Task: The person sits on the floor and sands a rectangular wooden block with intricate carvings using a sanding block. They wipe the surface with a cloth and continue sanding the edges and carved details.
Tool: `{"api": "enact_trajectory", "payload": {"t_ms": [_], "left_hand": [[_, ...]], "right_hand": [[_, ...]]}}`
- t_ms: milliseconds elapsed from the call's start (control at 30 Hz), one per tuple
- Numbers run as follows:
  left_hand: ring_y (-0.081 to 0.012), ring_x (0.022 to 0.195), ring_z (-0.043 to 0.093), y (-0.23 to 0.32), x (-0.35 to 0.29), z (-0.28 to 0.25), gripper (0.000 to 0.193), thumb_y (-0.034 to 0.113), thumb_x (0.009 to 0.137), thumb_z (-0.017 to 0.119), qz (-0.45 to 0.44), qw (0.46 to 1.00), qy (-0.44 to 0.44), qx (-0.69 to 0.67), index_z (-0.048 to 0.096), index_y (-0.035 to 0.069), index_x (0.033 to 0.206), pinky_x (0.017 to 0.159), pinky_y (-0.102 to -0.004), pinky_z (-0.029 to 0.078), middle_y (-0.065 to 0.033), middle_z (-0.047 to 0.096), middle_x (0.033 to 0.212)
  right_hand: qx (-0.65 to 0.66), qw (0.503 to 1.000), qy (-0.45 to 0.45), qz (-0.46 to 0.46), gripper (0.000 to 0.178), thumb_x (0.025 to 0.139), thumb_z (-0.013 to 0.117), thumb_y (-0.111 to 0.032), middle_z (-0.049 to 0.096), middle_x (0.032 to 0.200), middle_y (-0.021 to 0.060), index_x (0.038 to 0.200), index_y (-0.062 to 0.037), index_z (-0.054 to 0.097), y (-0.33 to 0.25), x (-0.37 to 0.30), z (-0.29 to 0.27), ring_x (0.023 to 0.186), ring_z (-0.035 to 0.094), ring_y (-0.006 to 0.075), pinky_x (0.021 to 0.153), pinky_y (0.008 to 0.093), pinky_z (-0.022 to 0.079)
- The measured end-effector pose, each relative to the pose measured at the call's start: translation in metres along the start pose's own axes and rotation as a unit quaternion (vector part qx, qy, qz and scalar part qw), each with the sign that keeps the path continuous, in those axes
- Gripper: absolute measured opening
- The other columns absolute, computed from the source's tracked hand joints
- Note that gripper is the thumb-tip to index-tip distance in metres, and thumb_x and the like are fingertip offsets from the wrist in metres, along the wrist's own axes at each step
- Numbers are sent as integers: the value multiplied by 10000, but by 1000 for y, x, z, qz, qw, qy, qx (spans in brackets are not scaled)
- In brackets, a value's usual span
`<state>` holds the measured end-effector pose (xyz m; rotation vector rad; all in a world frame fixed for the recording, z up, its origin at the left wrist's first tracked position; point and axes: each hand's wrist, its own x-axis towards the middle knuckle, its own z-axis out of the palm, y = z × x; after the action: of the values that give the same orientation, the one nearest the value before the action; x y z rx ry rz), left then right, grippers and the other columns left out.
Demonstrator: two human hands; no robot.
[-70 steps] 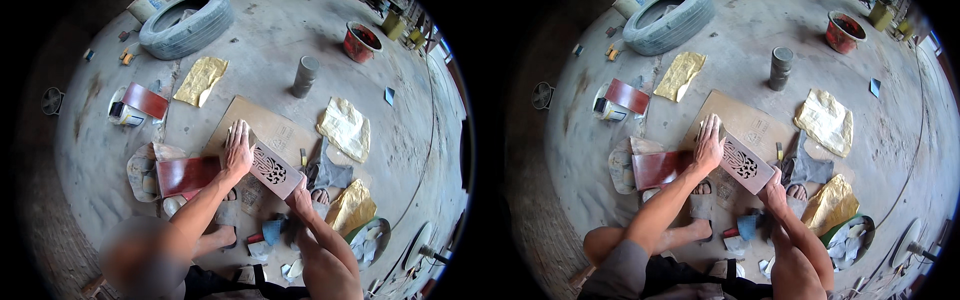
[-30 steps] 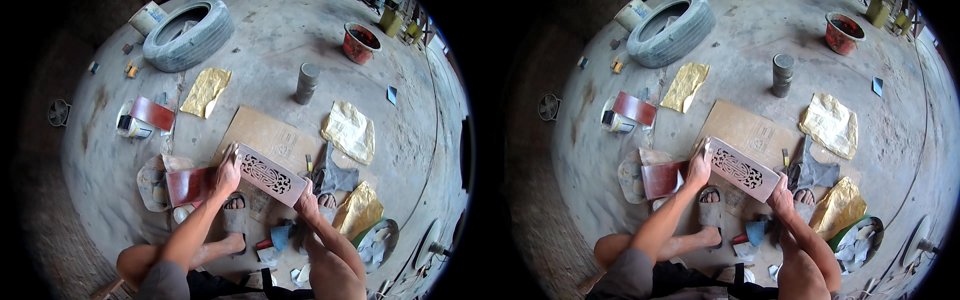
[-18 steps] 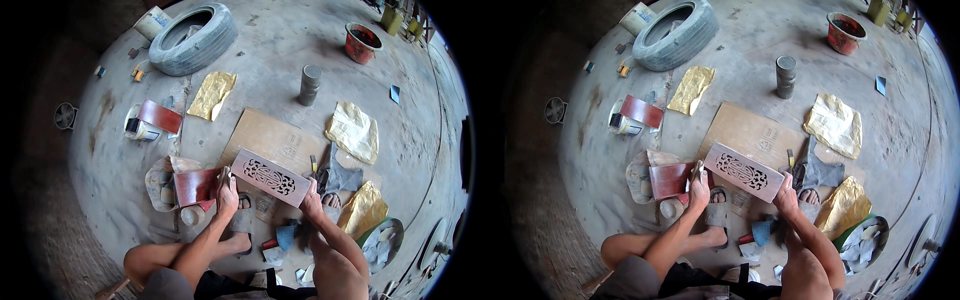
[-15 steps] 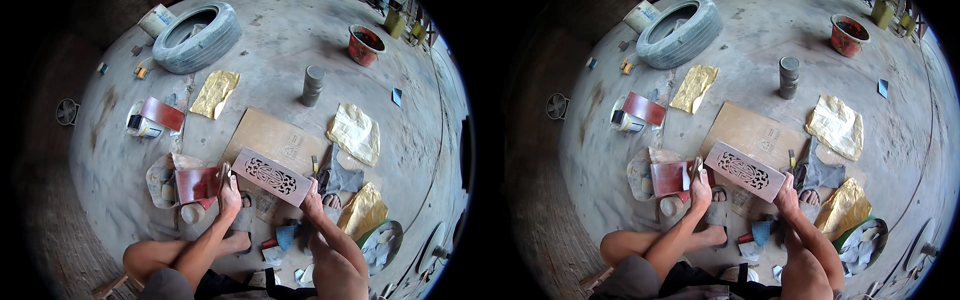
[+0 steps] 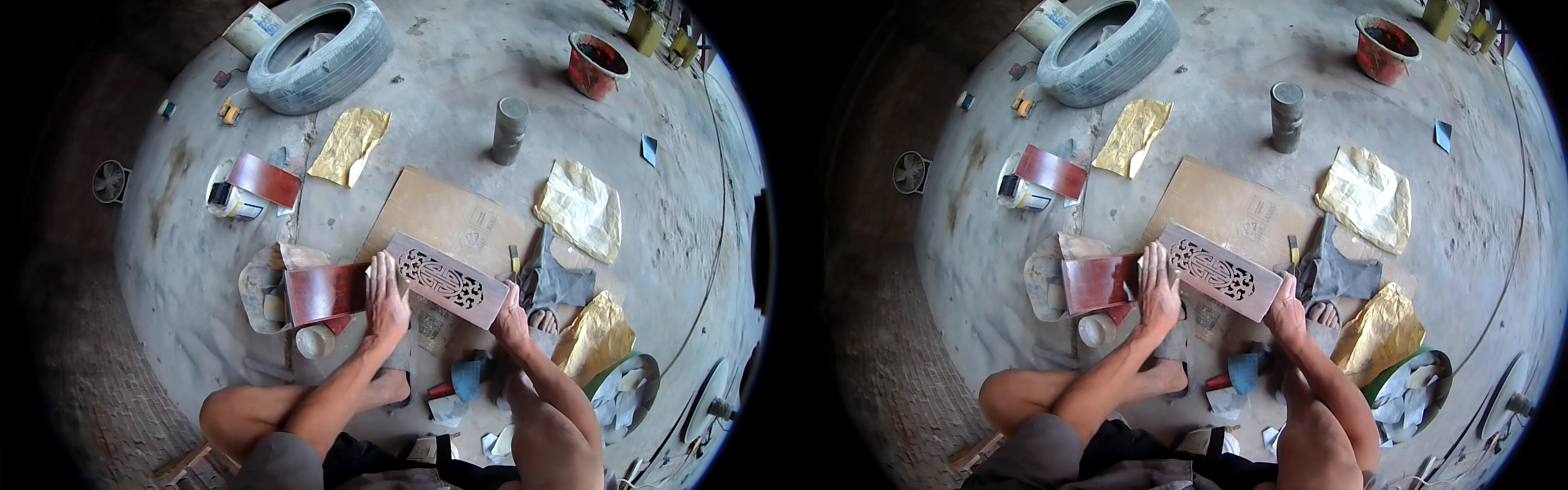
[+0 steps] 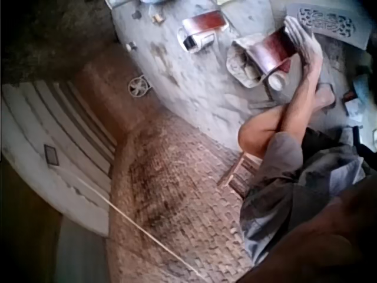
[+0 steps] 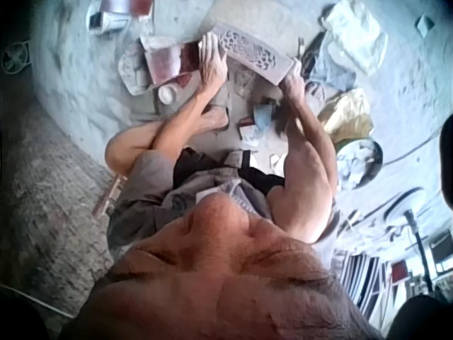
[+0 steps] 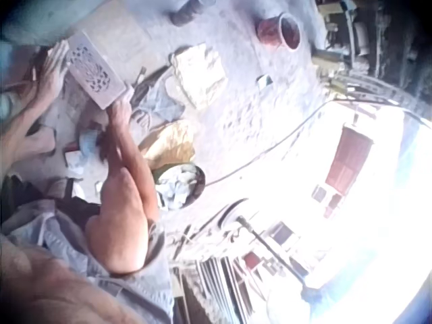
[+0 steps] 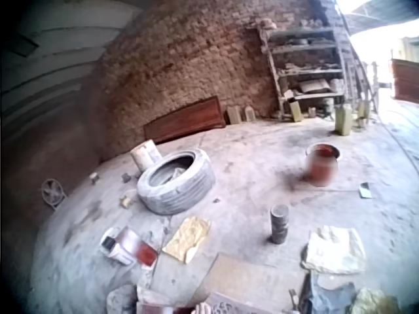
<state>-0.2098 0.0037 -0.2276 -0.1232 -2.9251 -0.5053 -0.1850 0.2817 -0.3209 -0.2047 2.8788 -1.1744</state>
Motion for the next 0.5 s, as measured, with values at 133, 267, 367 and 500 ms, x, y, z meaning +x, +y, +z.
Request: {"api": "enact_trajectory", "payload": {"t_ms": [133,267,367,500], "left_hand": [[-418,1550,277,29,-24,4,696,189,1003,636,77,996,-34,-29,328,-56,1578,1268,-510,246,-261,320,1650],[-426,1549,268,-14,3,-5,711,182,1008,624,49,999,-17,15,293,-42,1597,1270,-512,243,-252,282,1668],[-406,1549,277,-3,18,-19,775,189,956,679,55,998,-15,25,300,-32,1596,1273,-503,245,-240,297,1665],[-402,1566,235,6,9,5,835,145,914,712,19,999,-31,-3,278,-29,1606,1286,-491,223,-226,256,1686]], "right_hand": [[10,1000,-2,18,698,915,669,-148,503,1249,345,1421,98,257,6,-4,0,890,666,526,675,560,555],[18,999,-17,39,710,909,684,-149,504,1258,344,1422,84,252,2,-4,0,902,675,518,688,563,562],[29,999,-22,34,714,903,691,-144,505,1260,343,1421,85,256,5,-5,-1,908,674,514,693,554,567],[21,998,-28,44,739,891,711,-143,506,1261,339,1426,87,257,-1,-5,0,912,671,510,698,547,569]]}}
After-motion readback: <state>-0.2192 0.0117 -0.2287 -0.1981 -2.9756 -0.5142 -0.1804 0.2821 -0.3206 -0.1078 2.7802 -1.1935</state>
